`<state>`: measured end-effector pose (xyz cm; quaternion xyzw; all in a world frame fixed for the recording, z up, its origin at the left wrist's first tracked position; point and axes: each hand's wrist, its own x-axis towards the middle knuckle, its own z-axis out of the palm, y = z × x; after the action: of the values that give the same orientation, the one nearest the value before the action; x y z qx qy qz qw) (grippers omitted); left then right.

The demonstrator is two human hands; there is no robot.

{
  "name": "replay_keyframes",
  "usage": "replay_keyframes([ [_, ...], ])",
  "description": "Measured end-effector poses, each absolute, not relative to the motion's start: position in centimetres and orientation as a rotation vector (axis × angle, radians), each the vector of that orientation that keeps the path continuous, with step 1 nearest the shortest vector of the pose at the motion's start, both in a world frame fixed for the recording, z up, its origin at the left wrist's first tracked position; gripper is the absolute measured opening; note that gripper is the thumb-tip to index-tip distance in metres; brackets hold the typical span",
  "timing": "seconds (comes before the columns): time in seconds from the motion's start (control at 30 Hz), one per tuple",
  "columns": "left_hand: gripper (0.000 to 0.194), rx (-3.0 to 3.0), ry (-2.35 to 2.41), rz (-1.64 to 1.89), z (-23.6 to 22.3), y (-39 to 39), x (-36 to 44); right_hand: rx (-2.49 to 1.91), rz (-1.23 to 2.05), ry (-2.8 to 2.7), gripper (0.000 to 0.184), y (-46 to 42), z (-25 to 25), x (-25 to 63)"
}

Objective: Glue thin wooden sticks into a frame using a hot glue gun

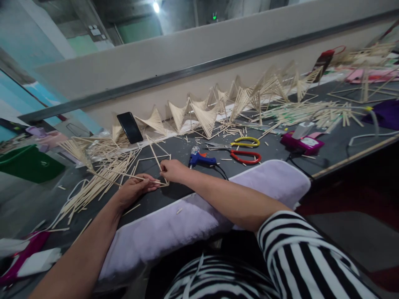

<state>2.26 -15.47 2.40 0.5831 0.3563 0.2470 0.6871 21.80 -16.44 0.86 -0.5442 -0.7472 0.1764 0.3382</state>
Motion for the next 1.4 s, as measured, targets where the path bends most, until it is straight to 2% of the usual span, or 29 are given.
replay_keyframes([
  [1.4, 0.022, 1.364, 0.816, 0.625, 2.39, -16.00, 2.90, -1.428, 0.481, -1.951, 0.005, -16.50, 0.89, 21.83],
])
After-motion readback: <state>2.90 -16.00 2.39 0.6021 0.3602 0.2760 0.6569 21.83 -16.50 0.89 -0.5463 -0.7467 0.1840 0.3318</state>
